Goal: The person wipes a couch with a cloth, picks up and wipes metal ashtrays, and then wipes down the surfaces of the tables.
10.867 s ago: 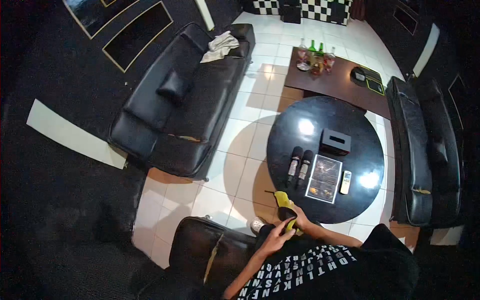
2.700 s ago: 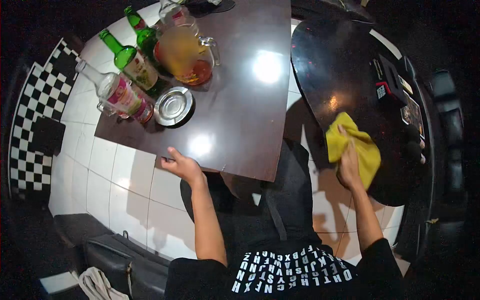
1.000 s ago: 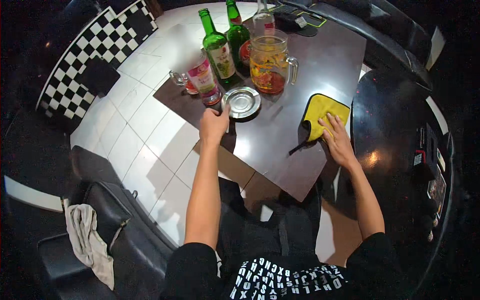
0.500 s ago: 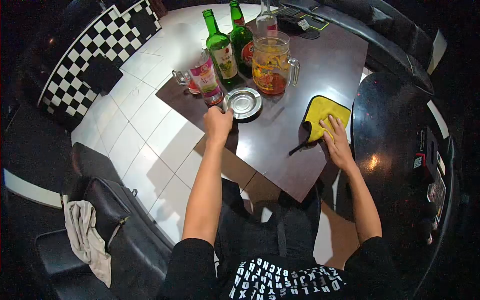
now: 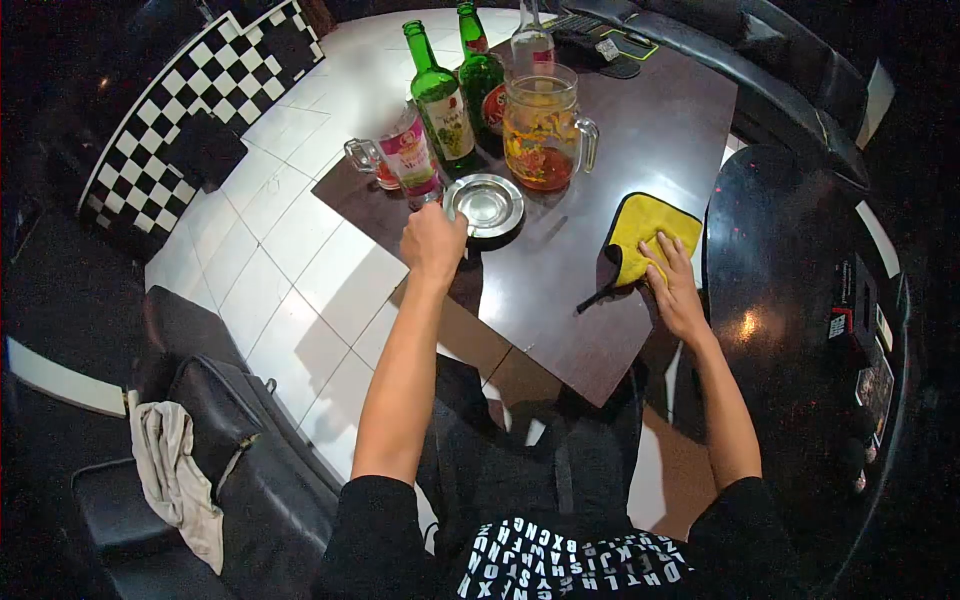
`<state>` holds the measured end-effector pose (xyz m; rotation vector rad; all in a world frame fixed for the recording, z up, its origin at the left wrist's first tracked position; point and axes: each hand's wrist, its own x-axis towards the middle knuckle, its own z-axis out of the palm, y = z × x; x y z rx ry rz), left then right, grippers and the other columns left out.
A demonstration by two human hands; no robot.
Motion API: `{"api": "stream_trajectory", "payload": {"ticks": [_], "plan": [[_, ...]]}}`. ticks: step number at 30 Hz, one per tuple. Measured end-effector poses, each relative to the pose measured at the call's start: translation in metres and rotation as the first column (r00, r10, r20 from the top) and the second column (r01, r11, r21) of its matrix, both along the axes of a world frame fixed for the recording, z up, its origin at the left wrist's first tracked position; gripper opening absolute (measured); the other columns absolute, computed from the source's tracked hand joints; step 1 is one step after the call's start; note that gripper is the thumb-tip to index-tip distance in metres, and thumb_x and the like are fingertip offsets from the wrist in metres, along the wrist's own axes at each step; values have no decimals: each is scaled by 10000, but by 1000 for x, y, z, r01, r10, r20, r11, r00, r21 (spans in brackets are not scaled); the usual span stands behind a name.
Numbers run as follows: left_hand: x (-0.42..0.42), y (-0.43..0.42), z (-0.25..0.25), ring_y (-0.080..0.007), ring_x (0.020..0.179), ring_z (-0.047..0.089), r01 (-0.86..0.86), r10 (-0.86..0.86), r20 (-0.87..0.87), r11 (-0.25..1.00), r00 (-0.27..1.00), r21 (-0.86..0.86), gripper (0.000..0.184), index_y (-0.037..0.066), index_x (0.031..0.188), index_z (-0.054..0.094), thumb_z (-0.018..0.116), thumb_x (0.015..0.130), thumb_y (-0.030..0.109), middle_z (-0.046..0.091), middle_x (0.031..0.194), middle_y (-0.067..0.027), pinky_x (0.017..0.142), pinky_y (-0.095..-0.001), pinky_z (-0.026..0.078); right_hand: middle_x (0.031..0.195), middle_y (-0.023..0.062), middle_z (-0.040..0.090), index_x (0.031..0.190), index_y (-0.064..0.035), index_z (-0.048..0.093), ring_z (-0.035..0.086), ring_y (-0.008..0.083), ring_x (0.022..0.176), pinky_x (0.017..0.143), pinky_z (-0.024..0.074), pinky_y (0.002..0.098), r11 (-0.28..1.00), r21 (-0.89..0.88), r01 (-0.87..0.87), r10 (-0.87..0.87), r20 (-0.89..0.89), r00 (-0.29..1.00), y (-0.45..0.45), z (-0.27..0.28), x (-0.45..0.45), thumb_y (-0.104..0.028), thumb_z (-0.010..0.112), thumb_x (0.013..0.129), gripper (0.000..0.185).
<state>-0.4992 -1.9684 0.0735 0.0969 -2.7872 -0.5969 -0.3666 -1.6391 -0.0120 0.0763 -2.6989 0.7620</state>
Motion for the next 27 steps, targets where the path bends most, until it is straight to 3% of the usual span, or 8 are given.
{"api": "stream_trajectory", "payload": {"ticks": [3, 7, 9, 12, 15, 20, 24, 27], "plan": [[-2, -1, -4, -434, 852, 633, -5, 6, -34, 1000, 999, 20, 383, -19, 820, 678, 639, 760, 358, 654, 876, -269, 769, -483, 504, 1470, 151, 319, 1330, -181, 514, 203, 371, 1386, 1131, 179, 449, 1000, -12, -7, 7, -7, 1000, 0, 1, 1, -300, 431, 981, 378], [-12, -12, -8, -296, 788, 675, 16, -42, 122, 978, 992, 209, 360, -23, 816, 662, 655, 795, 337, 676, 835, -206, 688, -376, 515, 1468, 150, 321, 1328, -184, 516, 207, 370, 1385, 1130, 182, 449, 1000, -19, -15, 15, -27, 1000, 1, -1, 0, -297, 438, 978, 376], [-24, -20, -21, -200, 765, 681, 2, -99, 219, 915, 971, 403, 322, -20, 841, 647, 657, 831, 302, 681, 805, -152, 631, -306, 504, 1469, 148, 321, 1329, -185, 515, 208, 369, 1385, 1130, 182, 449, 999, -26, -19, 18, -35, 999, 1, -2, 0, -298, 438, 978, 377], [-12, -20, -31, -187, 649, 662, 38, -172, 121, 712, 978, 702, 271, -17, 876, 575, 663, 850, 238, 649, 746, -110, 550, -288, 475, 1466, 145, 330, 1327, -185, 518, 217, 367, 1382, 1128, 184, 451, 1000, -28, -9, 8, -39, 999, 1, -3, 0, -300, 439, 977, 377], [8, -24, -32, -112, 685, 640, 34, -209, 123, 620, 970, 784, 219, 22, 985, 559, 624, 901, 214, 628, 794, -43, 510, -221, 421, 1432, 152, 382, 1305, -174, 536, 272, 357, 1361, 1126, 185, 455, 999, 44, 24, -22, -51, 998, 0, -1, 0, -301, 445, 972, 367], [70, -21, -28, -136, 677, 639, -33, -187, 142, 490, 972, 871, 229, 43, 990, 503, 590, 924, 244, 623, 828, -56, 520, -217, 442, 1293, 160, 537, 1237, -127, 579, 456, 346, 1248, 1101, 249, 454, 965, 258, 35, -4, -119, 993, -7, 14, 4, -284, 503, 943, 341], [106, -26, -48, -144, 722, 636, -25, -249, 97, 279, 964, 960, 254, 35, 1051, 431, 556, 942, 227, 601, 891, -78, 613, -265, 533, 1253, 154, 568, 1190, -104, 605, 511, 355, 1189, 1004, 402, 440, 943, 269, -196, 236, -123, 964, -32, 19, 19, -270, 577, 903, 333], [127, -24, -49, -154, 771, 610, -21, -230, 74, 226, 970, 974, 210, 12, 1025, 398, 507, 961, 181, 562, 885, -82, 688, -324, 582, 1223, 161, 579, 1138, -91, 627, 522, 361, 1165, 1007, 397, 446, 901, 147, -408, 423, -84, 902, -59, 28, 32, -304, 559, 911, 319]]}}
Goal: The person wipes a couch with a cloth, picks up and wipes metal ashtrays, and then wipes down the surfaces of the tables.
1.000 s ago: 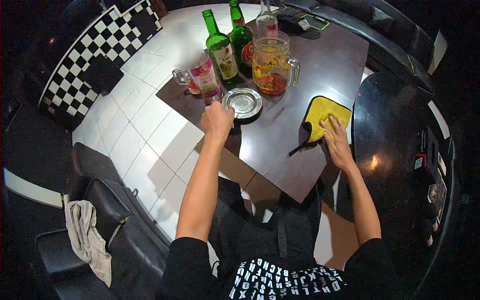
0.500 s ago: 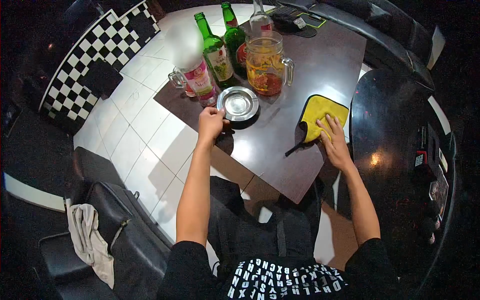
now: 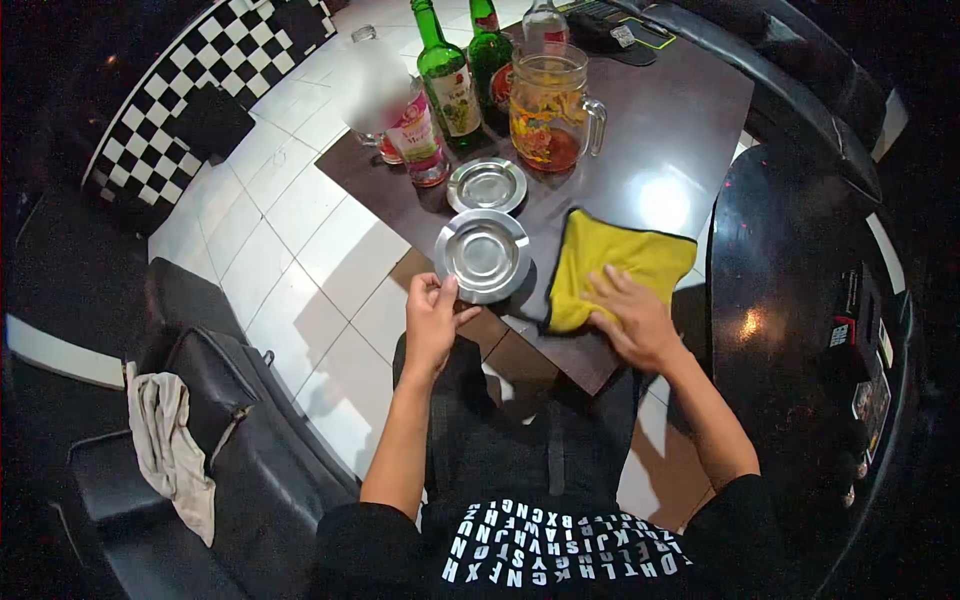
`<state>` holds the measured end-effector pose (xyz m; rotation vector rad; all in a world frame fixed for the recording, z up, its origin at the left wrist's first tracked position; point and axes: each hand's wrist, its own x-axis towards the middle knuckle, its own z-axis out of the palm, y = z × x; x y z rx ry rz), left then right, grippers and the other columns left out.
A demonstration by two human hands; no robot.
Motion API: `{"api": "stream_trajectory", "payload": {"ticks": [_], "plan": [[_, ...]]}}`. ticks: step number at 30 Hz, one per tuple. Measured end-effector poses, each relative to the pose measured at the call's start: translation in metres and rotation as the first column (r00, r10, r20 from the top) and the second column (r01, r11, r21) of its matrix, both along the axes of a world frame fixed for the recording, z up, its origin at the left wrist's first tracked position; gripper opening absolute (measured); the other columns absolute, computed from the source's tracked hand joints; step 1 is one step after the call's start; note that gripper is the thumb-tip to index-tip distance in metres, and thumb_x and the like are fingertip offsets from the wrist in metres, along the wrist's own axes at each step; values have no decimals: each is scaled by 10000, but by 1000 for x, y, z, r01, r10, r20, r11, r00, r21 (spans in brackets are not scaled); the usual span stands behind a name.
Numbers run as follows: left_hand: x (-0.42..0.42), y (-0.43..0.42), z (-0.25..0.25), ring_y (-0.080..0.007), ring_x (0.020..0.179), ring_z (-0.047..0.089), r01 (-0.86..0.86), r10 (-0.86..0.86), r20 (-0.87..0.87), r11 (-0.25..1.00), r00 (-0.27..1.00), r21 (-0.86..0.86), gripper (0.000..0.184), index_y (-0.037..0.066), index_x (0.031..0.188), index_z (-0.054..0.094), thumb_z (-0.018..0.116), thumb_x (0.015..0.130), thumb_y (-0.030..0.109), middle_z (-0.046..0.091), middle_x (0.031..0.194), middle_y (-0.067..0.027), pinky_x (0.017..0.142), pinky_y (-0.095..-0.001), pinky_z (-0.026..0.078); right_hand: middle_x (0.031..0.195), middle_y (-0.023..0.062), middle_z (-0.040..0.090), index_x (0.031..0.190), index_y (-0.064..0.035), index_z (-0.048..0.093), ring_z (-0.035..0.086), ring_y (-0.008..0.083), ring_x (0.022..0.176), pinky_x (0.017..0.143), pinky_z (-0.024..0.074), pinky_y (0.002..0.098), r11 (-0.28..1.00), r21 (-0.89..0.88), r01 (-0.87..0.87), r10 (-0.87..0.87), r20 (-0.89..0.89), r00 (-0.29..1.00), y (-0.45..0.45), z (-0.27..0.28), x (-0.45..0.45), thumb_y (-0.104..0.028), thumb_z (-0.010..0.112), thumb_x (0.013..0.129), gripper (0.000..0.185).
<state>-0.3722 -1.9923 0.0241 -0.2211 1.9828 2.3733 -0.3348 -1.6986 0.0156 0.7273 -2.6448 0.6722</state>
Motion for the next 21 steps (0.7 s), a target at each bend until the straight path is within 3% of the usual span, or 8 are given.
{"api": "stream_trajectory", "payload": {"ticks": [2, 5, 6, 7, 9, 17, 18, 21], "plan": [[10, 2, 6, -137, 805, 572, -4, 4, -2, 1000, 1000, 20, 182, 9, 1023, 388, 487, 969, 152, 523, 877, -70, 728, -347, 592, 1149, 180, 612, 1092, -68, 637, 567, 347, 1104, 975, 423, 440, 997, -46, -67, 69, 50, 996, -8, -2, 4, -322, 540, 922, 320], [13, 4, 10, -153, 772, 605, -38, 38, -19, 999, 999, 26, 221, 54, 1012, 391, 535, 952, 211, 565, 875, -76, 737, -356, 582, 986, 199, 637, 1021, -40, 635, 614, 314, 963, 903, 458, 427, 849, -257, 461, -145, 727, 672, -1, 35, 2, -361, 480, 952, 364], [13, 3, 12, -157, 778, 611, -35, 36, -29, 999, 999, 42, 222, 53, 1018, 396, 537, 952, 212, 569, 883, -83, 734, -347, 584, 986, 163, 642, 1041, -37, 622, 618, 292, 931, 873, 473, 415, 533, -575, 621, 179, 794, 581, 1, 29, -1, -377, 445, 962, 392], [14, 2, 12, -162, 789, 615, -33, 34, -34, 999, 999, 34, 223, 53, 1021, 397, 537, 952, 212, 573, 891, -88, 733, -344, 584, 986, 127, 647, 1062, -34, 609, 622, 271, 898, 844, 488, 402, 81, -663, 744, 494, 675, 548, 3, 26, -3, -394, 410, 972, 421], [14, 3, 13, -172, 809, 624, -25, 26, -47, 999, 999, 25, 223, 54, 1025, 401, 538, 952, 214, 581, 906, -99, 731, -338, 585, 1040, 104, 643, 1115, -30, 587, 625, 254, 927, 869, 493, 387, -194, -634, 749, 649, 490, 582, 6, 43, -2, -382, 398, 976, 423], [37, 38, 33, -150, 772, 631, 59, -54, -54, 994, 997, 92, 185, 66, 1035, 417, 531, 957, 189, 606, 863, -69, 712, -315, 579, 1030, 66, 645, 1168, -79, 569, 629, 202, 880, 781, 519, 337, -310, -851, 425, 479, 246, 842, 27, 68, 6, -411, 362, 983, 433], [40, 42, 36, -148, 756, 631, 72, -67, -45, 992, 997, 102, 190, 66, 1039, 416, 534, 955, 189, 610, 856, -67, 703, -313, 578, 990, 52, 648, 1168, -97, 571, 626, 190, 812, 726, 518, 316, -351, -810, 469, 349, 352, 869, 12, 74, 7, -428, 371, 977, 432], [46, 52, 40, -133, 704, 627, 118, -116, -35, 990, 993, 79, 187, 61, 1038, 424, 542, 949, 176, 615, 830, -60, 658, -302, 577, 931, 44, 638, 1140, -65, 580, 618, 157, 793, 675, 512, 299, -110, -778, 619, 583, 454, 674, 7, 50, 11, -412, 411, 976, 419]]}}
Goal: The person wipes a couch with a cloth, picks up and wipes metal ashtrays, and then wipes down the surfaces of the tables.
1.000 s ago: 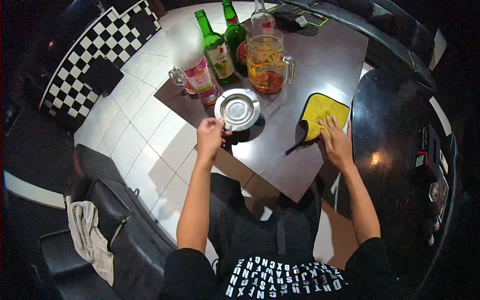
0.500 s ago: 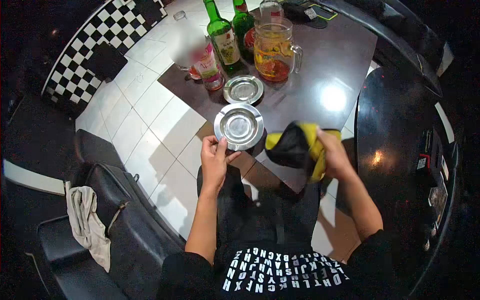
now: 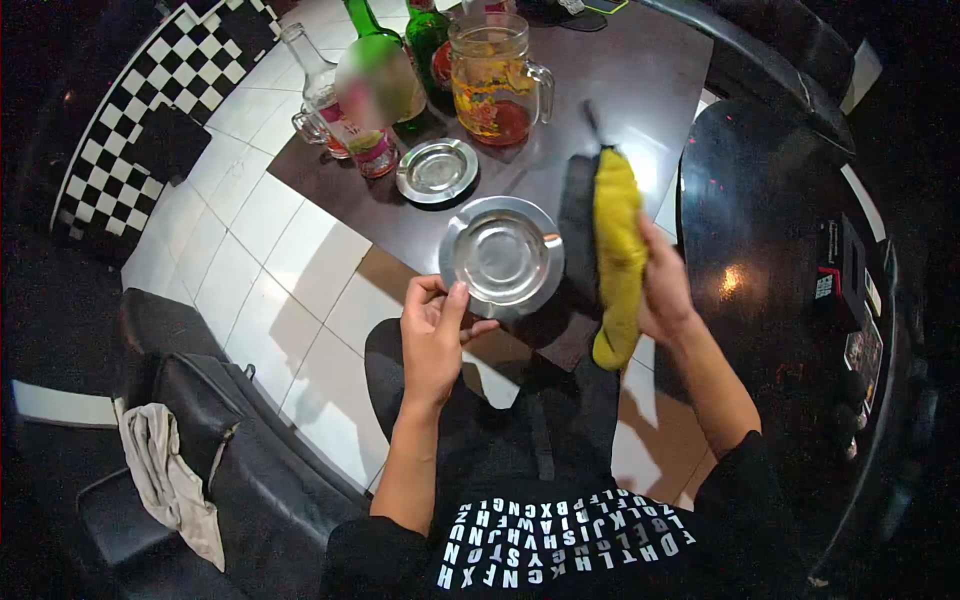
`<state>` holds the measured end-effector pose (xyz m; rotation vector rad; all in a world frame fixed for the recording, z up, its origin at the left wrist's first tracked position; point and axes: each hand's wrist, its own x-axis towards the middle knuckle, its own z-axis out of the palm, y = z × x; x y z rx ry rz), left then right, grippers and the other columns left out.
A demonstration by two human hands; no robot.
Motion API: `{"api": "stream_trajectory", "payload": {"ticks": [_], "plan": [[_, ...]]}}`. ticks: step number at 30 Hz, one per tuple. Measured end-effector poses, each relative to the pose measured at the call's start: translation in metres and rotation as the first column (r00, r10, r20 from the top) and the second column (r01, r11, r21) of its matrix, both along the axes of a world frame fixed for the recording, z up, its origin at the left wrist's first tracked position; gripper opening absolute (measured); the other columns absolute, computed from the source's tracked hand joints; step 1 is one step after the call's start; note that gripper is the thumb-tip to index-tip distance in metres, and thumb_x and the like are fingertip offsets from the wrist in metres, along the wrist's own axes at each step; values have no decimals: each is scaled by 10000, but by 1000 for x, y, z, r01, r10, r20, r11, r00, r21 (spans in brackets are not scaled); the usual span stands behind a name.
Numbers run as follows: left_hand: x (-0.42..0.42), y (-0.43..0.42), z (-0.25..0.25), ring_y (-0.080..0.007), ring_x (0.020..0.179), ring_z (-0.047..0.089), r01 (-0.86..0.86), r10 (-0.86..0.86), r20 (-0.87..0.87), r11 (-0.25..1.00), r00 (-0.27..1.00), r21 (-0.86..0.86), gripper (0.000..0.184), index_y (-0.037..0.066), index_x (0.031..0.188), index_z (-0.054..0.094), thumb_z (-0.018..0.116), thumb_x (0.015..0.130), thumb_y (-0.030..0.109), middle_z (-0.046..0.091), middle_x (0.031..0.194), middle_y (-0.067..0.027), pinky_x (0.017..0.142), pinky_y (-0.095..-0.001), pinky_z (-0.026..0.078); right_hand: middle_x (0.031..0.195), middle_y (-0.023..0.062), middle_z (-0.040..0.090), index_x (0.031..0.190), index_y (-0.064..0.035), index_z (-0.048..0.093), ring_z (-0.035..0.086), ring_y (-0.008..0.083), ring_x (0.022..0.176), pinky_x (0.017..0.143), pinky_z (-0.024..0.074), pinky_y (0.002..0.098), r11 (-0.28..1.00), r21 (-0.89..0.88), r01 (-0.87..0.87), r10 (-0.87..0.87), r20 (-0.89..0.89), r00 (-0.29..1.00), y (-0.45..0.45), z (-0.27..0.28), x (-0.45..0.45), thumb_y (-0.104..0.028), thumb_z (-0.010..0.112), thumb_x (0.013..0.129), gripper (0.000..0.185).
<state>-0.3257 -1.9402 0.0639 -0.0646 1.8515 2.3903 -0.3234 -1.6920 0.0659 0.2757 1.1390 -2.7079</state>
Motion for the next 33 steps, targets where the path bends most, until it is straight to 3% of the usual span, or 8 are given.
{"api": "stream_trajectory", "payload": {"ticks": [6, 15, 18, 24, 26, 29, 31, 33], "plan": [[10, -3, -2, -84, 639, 574, 6, -13, -53, 991, 999, -131, 139, 8, 986, 481, 535, 940, 127, 592, 803, -58, 536, -254, 543, 838, 12, 629, 1065, -17, 610, 562, 76, 667, 594, 452, 225, 892, 441, -99, 108, 5, 994, -24, -12, 5, -363, 568, 931, 373], [17, 0, -26, -49, 634, 525, -305, 149, -384, 869, 911, -388, 299, 10, 1113, 528, 392, 1011, 256, 588, 848, -43, 535, -195, 435, 943, 32, 642, 1134, 11, 578, 586, 78, 807, 719, 473, 234, 806, 580, -117, 179, -51, 982, -54, -19, 13, -256, 554, 946, 328], [28, 3, -7, -95, 743, 565, -238, 200, -159, 930, 967, -280, 306, -7, 1093, 546, 405, 1006, 251, 608, 895, -53, 675, -249, 465, 988, 49, 633, 1154, 13, 561, 569, 92, 876, 780, 458, 249, 791, 611, -36, 132, -113, 985, -67, -25, 15, -250, 529, 959, 329], [8, -16, 4, -75, 453, 499, -17, 8, -43, 976, 999, -218, 436, -31, 1052, 581, 339, 1020, 329, 569, 627, -38, 410, -218, 408, 1010, 61, 617, 1151, 21, 553, 558, 132, 905, 829, 440, 269, 740, 667, 85, 17, -146, 989, -60, -40, 7, -269, 510, 963, 349], [-24, -24, -9, -84, 451, 501, -87, 62, -109, 968, 992, -234, 476, -32, 987, 615, 330, 1019, 348, 571, 607, -49, 431, -236, 387, 999, 51, 614, 1147, 6, 556, 560, 120, 887, 809, 446, 262, 794, 601, 95, -35, -111, 993, -49, -32, 9, -279, 507, 963, 344], [-106, -41, -42, -286, 634, 624, -274, 110, -315, 793, 943, -544, 397, -62, 988, 599, 453, 954, 306, 638, 719, -187, 620, -365, 484, 992, 37, 613, 1163, -14, 546, 564, 98, 882, 793, 452, 252, 834, 532, 144, -98, -114, 989, -39, -28, 16, -262, 508, 963, 321], [-133, -40, -15, -410, 820, 635, -320, 170, -293, 732, 941, -602, 376, -69, 992, 595, 472, 922, 279, 643, 834, -272, 756, -443, 488, 994, 34, 614, 1165, -13, 544, 569, 101, 885, 796, 453, 252, 853, 501, 150, -120, -93, 988, -35, -27, 27, -258, 510, 962, 320], [-163, -46, -14, -430, 883, 623, -349, 130, -341, 588, 931, -730, 360, -65, 981, 608, 470, 912, 260, 635, 888, -293, 796, -469, 479, 999, 38, 615, 1163, -10, 543, 582, 109, 884, 791, 461, 255, 849, 500, 172, -153, -79, 985, -34, -20, 33, -256, 512, 960, 320]]}}
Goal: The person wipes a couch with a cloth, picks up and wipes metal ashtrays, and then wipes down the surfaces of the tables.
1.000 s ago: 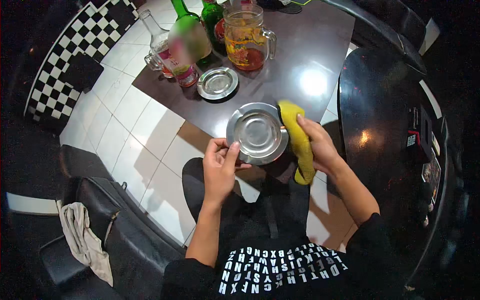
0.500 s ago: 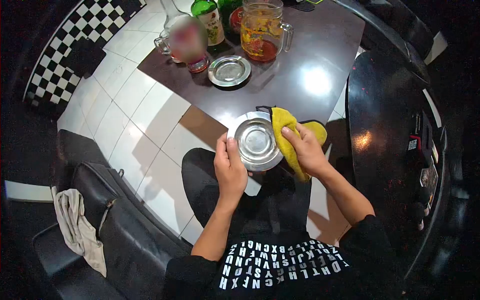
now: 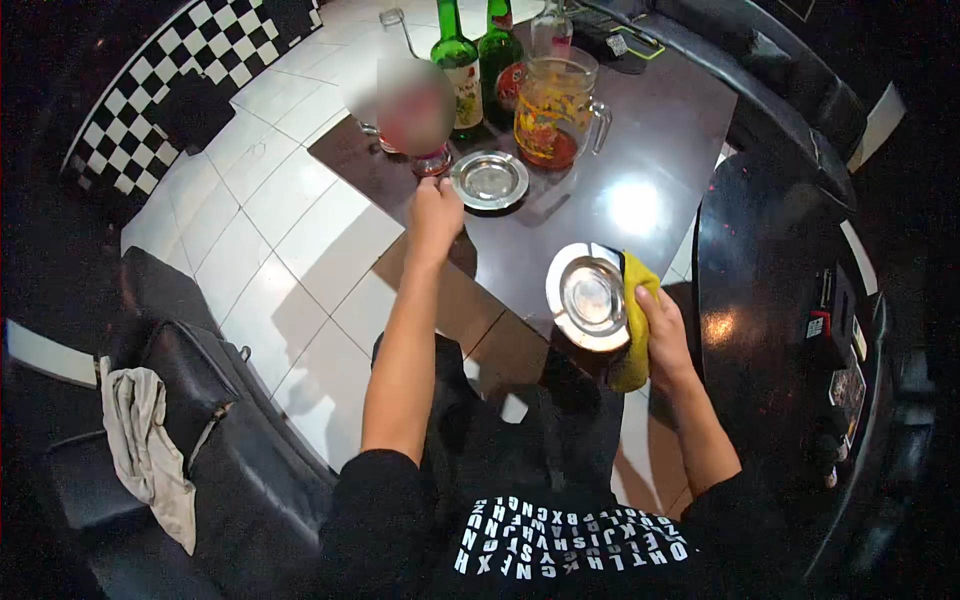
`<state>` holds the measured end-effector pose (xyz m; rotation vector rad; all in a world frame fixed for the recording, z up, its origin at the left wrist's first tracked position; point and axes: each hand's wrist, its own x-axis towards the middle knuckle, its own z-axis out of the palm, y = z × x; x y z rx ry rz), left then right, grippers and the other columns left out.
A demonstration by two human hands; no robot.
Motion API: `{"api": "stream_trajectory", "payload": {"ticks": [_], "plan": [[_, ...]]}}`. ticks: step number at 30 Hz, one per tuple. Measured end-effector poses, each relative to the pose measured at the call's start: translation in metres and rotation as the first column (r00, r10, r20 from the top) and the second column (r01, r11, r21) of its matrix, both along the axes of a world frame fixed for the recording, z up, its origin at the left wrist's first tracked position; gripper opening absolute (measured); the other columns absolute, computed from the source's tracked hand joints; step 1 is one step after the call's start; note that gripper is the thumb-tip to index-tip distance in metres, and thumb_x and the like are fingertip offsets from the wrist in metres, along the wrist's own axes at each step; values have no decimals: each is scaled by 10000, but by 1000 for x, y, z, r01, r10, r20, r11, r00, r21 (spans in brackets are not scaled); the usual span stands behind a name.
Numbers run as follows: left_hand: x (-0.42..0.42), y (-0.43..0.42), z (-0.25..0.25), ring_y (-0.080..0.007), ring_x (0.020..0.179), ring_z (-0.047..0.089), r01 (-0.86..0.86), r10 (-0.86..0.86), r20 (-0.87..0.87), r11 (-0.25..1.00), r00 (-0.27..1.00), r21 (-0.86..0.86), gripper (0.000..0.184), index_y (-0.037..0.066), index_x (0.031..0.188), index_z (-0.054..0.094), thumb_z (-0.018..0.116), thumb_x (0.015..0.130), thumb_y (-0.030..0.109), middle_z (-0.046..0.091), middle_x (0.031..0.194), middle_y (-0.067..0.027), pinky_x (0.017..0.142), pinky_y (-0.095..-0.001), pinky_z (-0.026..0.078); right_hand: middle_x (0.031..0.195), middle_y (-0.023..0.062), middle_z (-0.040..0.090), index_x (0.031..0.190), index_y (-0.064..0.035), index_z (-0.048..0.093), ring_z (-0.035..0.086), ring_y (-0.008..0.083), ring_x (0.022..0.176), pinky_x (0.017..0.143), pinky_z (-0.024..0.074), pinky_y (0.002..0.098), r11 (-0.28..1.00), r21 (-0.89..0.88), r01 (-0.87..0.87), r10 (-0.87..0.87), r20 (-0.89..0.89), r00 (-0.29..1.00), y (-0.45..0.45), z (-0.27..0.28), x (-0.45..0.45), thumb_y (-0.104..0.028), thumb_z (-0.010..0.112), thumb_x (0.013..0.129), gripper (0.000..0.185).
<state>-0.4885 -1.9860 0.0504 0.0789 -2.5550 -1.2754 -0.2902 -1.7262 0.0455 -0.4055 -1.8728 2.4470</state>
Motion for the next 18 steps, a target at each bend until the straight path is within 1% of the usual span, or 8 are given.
{"api": "stream_trajectory", "payload": {"ticks": [1, 2, 5, 6, 9, 12, 15, 18], "plan": [[-13, -1, 2, -440, 914, 616, -17, 16, -13, 995, 1000, -101, 352, -63, 976, 615, 470, 907, 250, 631, 916, -303, 817, -482, 475, 1000, 41, 614, 1163, -9, 542, 583, 109, 882, 787, 464, 256, 1000, 3, 3, -3, 9, 1000, 2, 1, 1, -255, 512, 960, 320], [-24, -2, 2, -460, 968, 583, -19, 35, 98, 988, 995, -152, 323, -63, 938, 637, 497, 873, 221, 614, 945, -320, 862, -505, 451, 1002, 44, 614, 1163, -8, 541, 585, 110, 879, 783, 467, 257, 1000, 4, 6, -6, 19, 1000, 6, 1, 3, -254, 511, 960, 320], [-49, -7, -16, -422, 954, 611, -5, 37, 131, 972, 991, -236, 326, 37, 968, 687, 512, 868, 294, 642, 960, -264, 850, -465, 469, 1002, 51, 613, 1167, -4, 535, 589, 109, 869, 769, 476, 259, 999, -19, 34, -34, 3, 999, 12, 0, 5, -246, 509, 958, 321], [-55, -10, -19, -408, 943, 620, 27, 8, 140, 969, 990, -247, 274, 68, 962, 699, 550, 848, 267, 647, 951, -252, 839, -441, 481, 1004, 51, 612, 1168, -3, 534, 589, 109, 871, 771, 476, 258, 999, -29, 43, -44, -12, 999, 13, -2, 6, -245, 508, 959, 321], [-63, -14, -32, -420, 935, 612, 103, -101, 21, 979, 995, -174, 235, 13, 924, 684, 547, 824, 176, 653, 938, -239, 832, -464, 482, 1006, 49, 607, 1170, -1, 528, 588, 111, 872, 777, 477, 257, 994, -58, 90, -91, -19, 996, 10, -5, 13, -244, 501, 962, 322], [-60, -13, -37, -405, 921, 623, 124, -136, -57, 977, 989, -173, 223, 24, 935, 689, 588, 811, 181, 659, 934, -224, 809, -437, 494, 996, 46, 603, 1166, -2, 527, 586, 108, 865, 778, 476, 254, 989, -76, 124, -125, -8, 992, 8, -9, 21, -248, 502, 962, 320], [-38, -3, -21, -385, 898, 638, 133, -127, 61, 984, 990, -120, 230, 26, 946, 692, 633, 800, 194, 660, 916, -230, 794, -415, 500, 985, 40, 602, 1153, -5, 530, 582, 100, 850, 772, 473, 253, 988, -74, 134, -136, -17, 991, 10, -11, 27, -250, 508, 960, 312], [-26, 15, -33, -331, 817, 673, 185, -183, 46, 982, 982, -35, 248, -12, 950, 684, 643, 820, 195, 676, 860, -212, 739, -389, 512, 978, 34, 604, 1137, -11, 536, 578, 93, 837, 760, 470, 249, 982, -55, 183, -183, -2, 983, 7, -10, 34, -249, 514, 957, 298]]}}
